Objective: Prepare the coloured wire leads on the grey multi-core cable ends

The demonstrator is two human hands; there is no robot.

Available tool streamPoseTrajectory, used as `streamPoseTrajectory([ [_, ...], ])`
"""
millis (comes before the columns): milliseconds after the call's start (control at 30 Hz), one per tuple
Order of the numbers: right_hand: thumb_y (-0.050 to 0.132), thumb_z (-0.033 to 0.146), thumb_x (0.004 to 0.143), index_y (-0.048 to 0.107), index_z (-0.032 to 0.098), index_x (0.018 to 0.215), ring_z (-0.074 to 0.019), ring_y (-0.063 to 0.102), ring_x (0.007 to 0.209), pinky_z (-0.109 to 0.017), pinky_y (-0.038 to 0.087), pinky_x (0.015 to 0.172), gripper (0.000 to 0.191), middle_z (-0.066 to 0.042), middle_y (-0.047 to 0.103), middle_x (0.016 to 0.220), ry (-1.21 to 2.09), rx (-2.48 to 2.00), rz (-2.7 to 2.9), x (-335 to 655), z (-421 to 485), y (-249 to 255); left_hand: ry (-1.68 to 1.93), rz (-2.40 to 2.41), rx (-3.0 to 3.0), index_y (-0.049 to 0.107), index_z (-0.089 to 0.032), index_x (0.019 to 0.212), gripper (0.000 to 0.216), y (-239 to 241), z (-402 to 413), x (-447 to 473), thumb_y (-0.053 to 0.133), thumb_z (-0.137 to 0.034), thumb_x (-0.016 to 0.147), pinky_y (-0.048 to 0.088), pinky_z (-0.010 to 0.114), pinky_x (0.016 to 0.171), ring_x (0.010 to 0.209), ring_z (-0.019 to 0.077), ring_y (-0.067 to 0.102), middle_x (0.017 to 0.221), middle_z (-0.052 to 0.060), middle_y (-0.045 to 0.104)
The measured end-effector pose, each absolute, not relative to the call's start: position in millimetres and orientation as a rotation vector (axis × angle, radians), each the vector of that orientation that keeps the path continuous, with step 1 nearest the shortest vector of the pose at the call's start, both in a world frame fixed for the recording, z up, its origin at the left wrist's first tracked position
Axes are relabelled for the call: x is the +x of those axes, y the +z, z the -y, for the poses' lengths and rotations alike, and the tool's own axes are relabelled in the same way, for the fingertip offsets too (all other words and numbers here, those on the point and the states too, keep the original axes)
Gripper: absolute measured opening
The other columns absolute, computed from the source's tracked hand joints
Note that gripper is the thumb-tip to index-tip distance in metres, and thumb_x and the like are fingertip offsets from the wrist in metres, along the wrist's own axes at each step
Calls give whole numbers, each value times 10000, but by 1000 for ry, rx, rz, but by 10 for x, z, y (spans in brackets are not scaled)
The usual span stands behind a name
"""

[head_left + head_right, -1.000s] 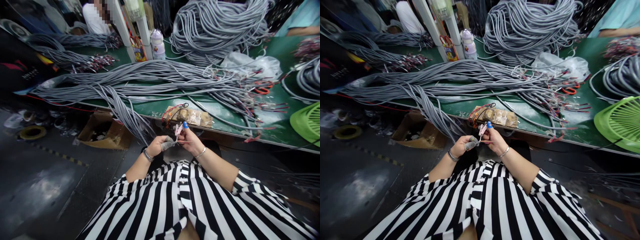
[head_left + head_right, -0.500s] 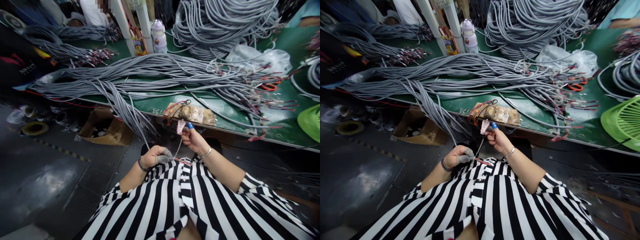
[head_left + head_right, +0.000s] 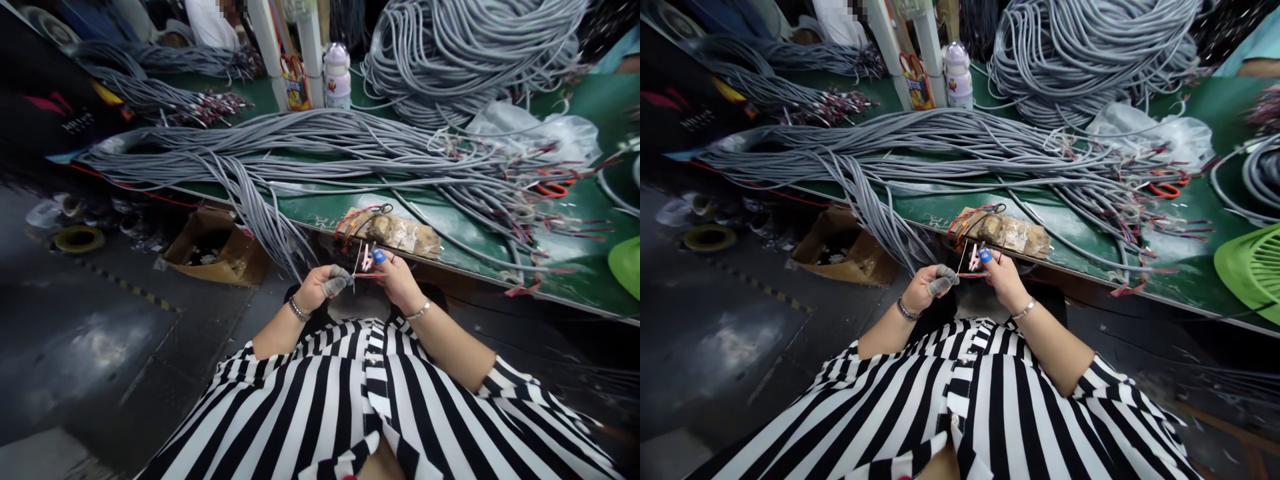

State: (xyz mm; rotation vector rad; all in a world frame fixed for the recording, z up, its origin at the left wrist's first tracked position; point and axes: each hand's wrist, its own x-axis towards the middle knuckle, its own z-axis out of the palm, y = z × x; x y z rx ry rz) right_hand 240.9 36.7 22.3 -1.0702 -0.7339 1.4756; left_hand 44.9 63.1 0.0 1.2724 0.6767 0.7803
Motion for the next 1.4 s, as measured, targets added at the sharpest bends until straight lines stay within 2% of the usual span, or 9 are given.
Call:
streamPoseTrajectory([
  [133,614,697,721,538,184,648,-50,233,403,-199,149,360,523,55,379,473,1483,-1067,695,2380,-380,150,772,-661,1246,674,-104,823,362,-33,-700,522,729,-452,737,281,177,410,426,44,396,549,-17,536],
  [267,688,681,654,596,152,711,-36,262,423,-183,163,355,540,30,485,549,1635,-973,548,2350,-442,150,722,-620,1241,660,-101,825,361,-57,-726,576,728,-446,740,270,175,409,425,38,388,550,-27,522],
  [467,751,610,634,639,132,731,-22,240,412,-184,165,354,500,41,482,531,1583,-933,493,2311,-476,161,684,-623,1258,644,-99,821,367,-126,-740,628,719,-450,748,279,176,427,435,36,373,555,-37,501],
  [833,581,767,678,515,191,720,-42,227,390,-213,108,345,581,42,493,564,1720,-869,424,2342,-390,37,643,-658,1278,675,-89,810,378,-30,-503,432,705,-461,754,250,174,395,402,40,361,500,-27,495],
  [1000,620,749,659,478,197,722,-32,246,404,-186,91,340,574,39,527,628,1738,-879,418,2400,-371,-44,625,-731,1285,685,-95,816,399,-159,-257,156,688,-489,757,291,185,408,422,51,386,530,-8,527],
  [1133,630,730,669,484,196,722,-33,261,410,-179,96,335,557,34,531,628,1722,-911,433,2417,-365,-75,628,-917,1427,684,-117,842,306,-269,-268,-7,673,-418,785,418,209,513,509,81,491,601,7,595],
  [1200,638,709,681,507,193,743,-33,274,416,-179,107,334,536,27,549,648,1689,-942,452,2424,-359,-81,701,-1057,1519,690,-139,914,267,-335,-355,-60,701,-354,757,496,256,666,685,126,599,777,45,679],
  [1300,673,649,693,538,185,767,-31,296,429,-176,124,339,488,15,576,688,1613,-997,499,2444,-335,-94,886,-1193,1567,663,-169,1079,380,-438,-520,-128,724,-270,718,487,342,893,990,190,623,1079,93,686],
  [1400,713,557,700,551,181,758,-29,301,434,-173,144,349,413,7,597,715,1526,-1076,582,2477,-283,-129,1044,-1276,1510,635,-170,1141,397,-476,-655,-181,687,-242,754,489,344,903,1002,189,625,1095,102,680],
])
